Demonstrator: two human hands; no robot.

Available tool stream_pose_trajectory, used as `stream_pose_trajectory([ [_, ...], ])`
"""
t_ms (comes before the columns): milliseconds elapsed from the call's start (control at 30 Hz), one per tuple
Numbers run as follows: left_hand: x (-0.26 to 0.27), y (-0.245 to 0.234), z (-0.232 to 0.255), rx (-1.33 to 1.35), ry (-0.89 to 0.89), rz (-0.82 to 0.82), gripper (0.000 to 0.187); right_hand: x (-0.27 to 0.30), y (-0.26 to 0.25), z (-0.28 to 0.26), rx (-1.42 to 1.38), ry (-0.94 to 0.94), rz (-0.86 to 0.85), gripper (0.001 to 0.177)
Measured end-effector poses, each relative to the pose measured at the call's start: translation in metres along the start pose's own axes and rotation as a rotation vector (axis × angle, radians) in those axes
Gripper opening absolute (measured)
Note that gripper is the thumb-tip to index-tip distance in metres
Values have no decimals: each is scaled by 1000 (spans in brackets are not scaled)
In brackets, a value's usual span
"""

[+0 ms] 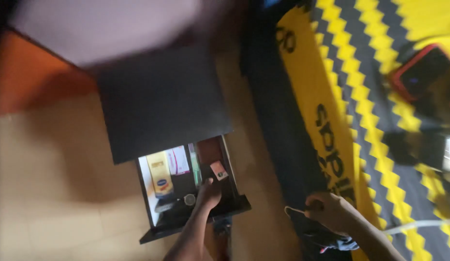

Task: Organizing various personal items from a bed into a nightstand drawer.

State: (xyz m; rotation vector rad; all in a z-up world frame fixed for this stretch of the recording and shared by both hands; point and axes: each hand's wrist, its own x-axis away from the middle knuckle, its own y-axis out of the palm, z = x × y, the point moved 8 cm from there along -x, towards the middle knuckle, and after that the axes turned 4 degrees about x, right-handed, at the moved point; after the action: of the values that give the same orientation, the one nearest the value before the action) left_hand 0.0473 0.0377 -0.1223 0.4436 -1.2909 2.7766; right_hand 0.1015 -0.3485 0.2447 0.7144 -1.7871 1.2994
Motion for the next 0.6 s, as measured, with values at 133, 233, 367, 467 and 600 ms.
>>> stream_pose_trajectory([
  [133,13,-140,89,50,-137,-121,38,48,-5,17,-118,-100,142,36],
  [233,-8,-186,128,-15,-103,-139,32,104,-36,31,-105,-40,327,33],
  [367,-10,-277,270,-168,69,-212,30,176,-61,70,-247,-126,521,19],
  [467,-6,-311,374,-264,203,-257,31,240,-76,115,-395,-25,537,18],
  [600,-10,-306,483,-374,559,-139,32,288,-66,226,-437,130,599,23],
])
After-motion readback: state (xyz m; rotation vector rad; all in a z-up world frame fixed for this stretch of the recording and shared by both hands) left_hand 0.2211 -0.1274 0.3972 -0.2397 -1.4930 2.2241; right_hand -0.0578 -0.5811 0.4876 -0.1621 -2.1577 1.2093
